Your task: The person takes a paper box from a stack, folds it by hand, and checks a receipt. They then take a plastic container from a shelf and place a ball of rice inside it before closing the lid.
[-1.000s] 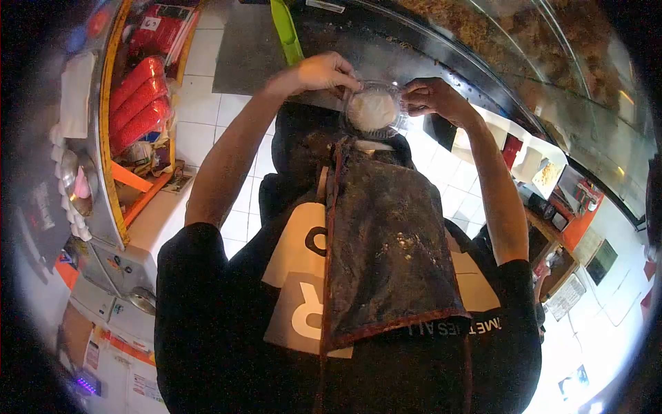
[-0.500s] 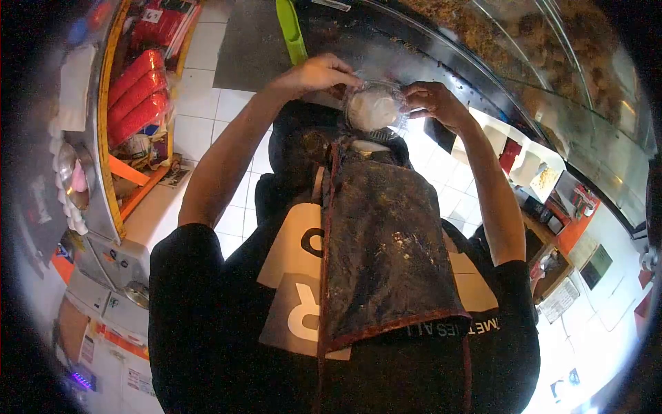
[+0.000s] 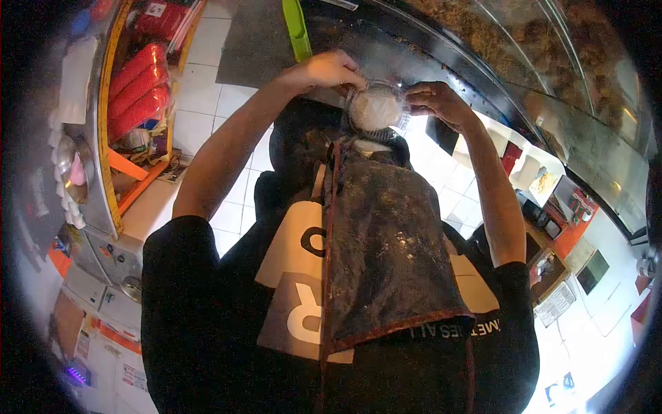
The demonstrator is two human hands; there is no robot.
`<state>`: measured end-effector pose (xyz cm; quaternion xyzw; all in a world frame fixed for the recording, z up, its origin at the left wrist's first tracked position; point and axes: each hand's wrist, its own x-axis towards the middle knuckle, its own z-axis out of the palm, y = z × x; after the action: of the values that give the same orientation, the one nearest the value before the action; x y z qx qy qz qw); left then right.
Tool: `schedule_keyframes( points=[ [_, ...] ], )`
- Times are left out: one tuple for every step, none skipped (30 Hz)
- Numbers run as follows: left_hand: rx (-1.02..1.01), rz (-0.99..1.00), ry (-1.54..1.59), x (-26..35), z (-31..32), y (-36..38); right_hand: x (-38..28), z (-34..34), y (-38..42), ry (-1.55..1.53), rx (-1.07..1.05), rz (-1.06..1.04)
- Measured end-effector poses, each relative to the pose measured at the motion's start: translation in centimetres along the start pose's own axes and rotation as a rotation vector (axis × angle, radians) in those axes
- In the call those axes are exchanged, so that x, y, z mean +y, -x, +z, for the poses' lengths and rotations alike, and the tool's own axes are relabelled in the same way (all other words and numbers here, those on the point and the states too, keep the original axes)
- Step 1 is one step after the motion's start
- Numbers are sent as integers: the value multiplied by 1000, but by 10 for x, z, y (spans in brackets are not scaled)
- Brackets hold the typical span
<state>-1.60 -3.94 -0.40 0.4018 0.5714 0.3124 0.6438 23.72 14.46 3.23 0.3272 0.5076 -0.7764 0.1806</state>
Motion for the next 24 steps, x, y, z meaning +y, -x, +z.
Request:
schedule_keyframes(
  points=[
    [12,34,-53,-1,0,-2,-1,0,-1,19,1,4],
    [13,35,-54,-3,0,-3,-2,1,-2,21,1,2],
    [38,48,-54,-2,2,-2,-2,3,-3,139,14,-38],
    [62,61,-54,-1,3,-2,-2,6,-4,257,28,-79],
    [63,61,-54,0,5,0,1,6,-7,257,27,-80],
    [98,45,-97,2,7,1,6,7,-11,258,65,-55],
    [134,30,-140,3,8,2,12,7,-13,258,102,-31],
    [134,30,-140,-2,10,0,17,6,-14,259,102,-31],
    [153,66,-126,-5,12,-4,18,9,-15,379,82,-128],
    [173,103,-112,-9,12,-6,18,10,-16,499,61,-227],
    [176,103,-113,-13,13,-9,18,12,-17,500,60,-228],
    [187,68,-119,-10,15,-9,13,18,-16,574,113,-174],
    [198,32,-125,-8,16,-7,9,27,-15,645,166,-118],
    [196,30,-125,-6,19,-5,5,36,-13,643,166,-118],
    [241,64,-128,-4,20,-3,-2,47,-11,548,252,-47],
    [287,98,-131,-2,19,-4,-6,52,-10,453,337,22],
    [288,100,-134,-4,20,-5,-5,50,-10,453,339,18],
    [315,155,-104,-9,23,-7,-2,50,-10,482,328,-42],
    [340,211,-73,-13,24,-10,1,49,-10,510,319,-102],
    [338,216,-76,-17,25,-13,2,47,-10,511,324,-105],
    [360,231,-118,-19,25,-15,2,46,-10,599,328,-115],
    [383,243,-160,-20,26,-15,3,46,-12,687,331,-124],
    [382,242,-161,-26,31,-18,11,40,-15,684,331,-124],
    [506,270,-208,-28,37,-21,15,35,-19,869,288,-295]
  ],
)
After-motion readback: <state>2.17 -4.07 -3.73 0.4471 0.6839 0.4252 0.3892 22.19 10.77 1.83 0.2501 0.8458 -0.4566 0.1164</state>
